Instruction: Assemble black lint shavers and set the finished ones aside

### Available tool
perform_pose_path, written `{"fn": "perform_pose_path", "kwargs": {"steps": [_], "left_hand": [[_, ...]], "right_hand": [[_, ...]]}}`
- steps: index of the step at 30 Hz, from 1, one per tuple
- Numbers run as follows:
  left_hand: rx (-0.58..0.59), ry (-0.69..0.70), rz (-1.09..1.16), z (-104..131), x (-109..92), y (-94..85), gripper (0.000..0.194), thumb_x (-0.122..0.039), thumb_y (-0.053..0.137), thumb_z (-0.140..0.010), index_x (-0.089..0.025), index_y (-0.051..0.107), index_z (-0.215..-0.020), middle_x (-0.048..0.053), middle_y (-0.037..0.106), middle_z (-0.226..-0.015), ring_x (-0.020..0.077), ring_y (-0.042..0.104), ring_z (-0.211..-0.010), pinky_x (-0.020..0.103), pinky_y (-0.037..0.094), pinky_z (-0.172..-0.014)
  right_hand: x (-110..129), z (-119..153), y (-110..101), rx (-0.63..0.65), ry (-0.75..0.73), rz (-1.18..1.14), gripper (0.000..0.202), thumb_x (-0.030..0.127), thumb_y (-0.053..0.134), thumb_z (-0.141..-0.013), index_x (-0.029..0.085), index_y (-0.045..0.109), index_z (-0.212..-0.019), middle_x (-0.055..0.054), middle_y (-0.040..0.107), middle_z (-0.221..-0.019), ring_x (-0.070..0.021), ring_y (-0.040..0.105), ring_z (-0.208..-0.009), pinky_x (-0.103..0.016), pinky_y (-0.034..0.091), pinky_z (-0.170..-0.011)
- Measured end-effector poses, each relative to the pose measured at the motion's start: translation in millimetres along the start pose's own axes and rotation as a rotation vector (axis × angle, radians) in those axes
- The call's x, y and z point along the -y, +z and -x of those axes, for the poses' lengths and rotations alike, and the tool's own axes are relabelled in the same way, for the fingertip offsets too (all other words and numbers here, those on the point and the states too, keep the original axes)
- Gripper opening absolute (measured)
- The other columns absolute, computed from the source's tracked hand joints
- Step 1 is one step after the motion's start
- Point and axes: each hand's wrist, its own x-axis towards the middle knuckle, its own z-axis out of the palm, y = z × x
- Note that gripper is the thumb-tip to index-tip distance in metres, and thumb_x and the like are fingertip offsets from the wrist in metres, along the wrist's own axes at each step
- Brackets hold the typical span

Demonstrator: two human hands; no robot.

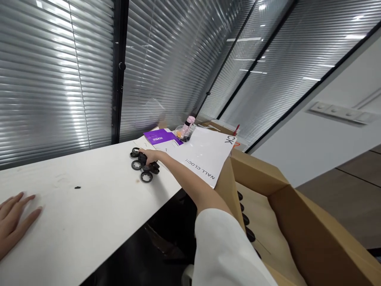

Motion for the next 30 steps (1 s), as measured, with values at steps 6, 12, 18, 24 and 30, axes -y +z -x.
{"fn": "perform_pose_path", "kwargs": {"steps": [6,12,18,24,30], "left_hand": [[-0.032,-0.089,0.022,2.6,-21.0,-13.7,0.085,-0.072,0.028,-0.091,-0.021,0.052,-0.155,0.012,0.041,-0.168,0.0398,0.037,-0.154,0.062,0.043,-0.116],[-0.042,-0.099,0.026,5.2,-21.4,-15.2,0.082,-0.072,0.029,-0.092,-0.024,0.05,-0.156,0.01,0.04,-0.169,0.0393,0.037,-0.154,0.061,0.044,-0.115],[-0.101,-0.121,0.067,11.4,-43.3,-23.4,0.087,-0.073,0.023,-0.09,-0.02,0.053,-0.152,0.013,0.045,-0.165,0.0407,0.039,-0.153,0.062,0.041,-0.116],[-0.163,-0.114,0.087,16.4,-57.8,-28.1,0.083,-0.072,0.018,-0.092,-0.022,0.055,-0.147,0.013,0.052,-0.161,0.0394,0.04,-0.152,0.062,0.038,-0.118],[-0.068,-0.081,0.064,7.0,-30.8,-21.3,0.079,-0.071,0.035,-0.091,-0.024,0.054,-0.152,0.012,0.048,-0.163,0.0417,0.038,-0.153,0.063,0.038,-0.117]], "right_hand": [[-4.1,6.7,0.8,0.015,-0.032,-0.038,0.108,0.019,0.087,-0.058,0.026,0.042,-0.156,-0.013,0.061,-0.147,-0.0333,0.065,-0.125,-0.038,0.057,-0.099],[-5.9,17.1,-5.7,-0.014,-0.074,-0.075,0.104,0.032,0.093,-0.059,0.027,0.048,-0.152,-0.011,0.057,-0.152,-0.034,0.059,-0.134,-0.038,0.053,-0.107],[-11.5,37.9,-7.3,-0.072,-0.068,-0.183,0.097,0.035,0.093,-0.066,0.03,0.05,-0.152,-0.011,0.062,-0.145,-0.0283,0.068,-0.113,-0.039,0.056,-0.101],[-14.7,50.1,-1.9,-0.163,-0.015,-0.323,0.06,0.037,0.082,-0.084,0.023,0.063,-0.139,-0.012,0.068,-0.131,-0.0226,0.069,-0.101,-0.039,0.061,-0.092],[-9.1,50.7,0.9,-0.252,0.042,-0.479,0.044,0.023,0.079,-0.086,0.018,0.067,-0.127,-0.01,0.077,-0.103,-0.0201,0.073,-0.085,-0.031,0.066,-0.071]]}}
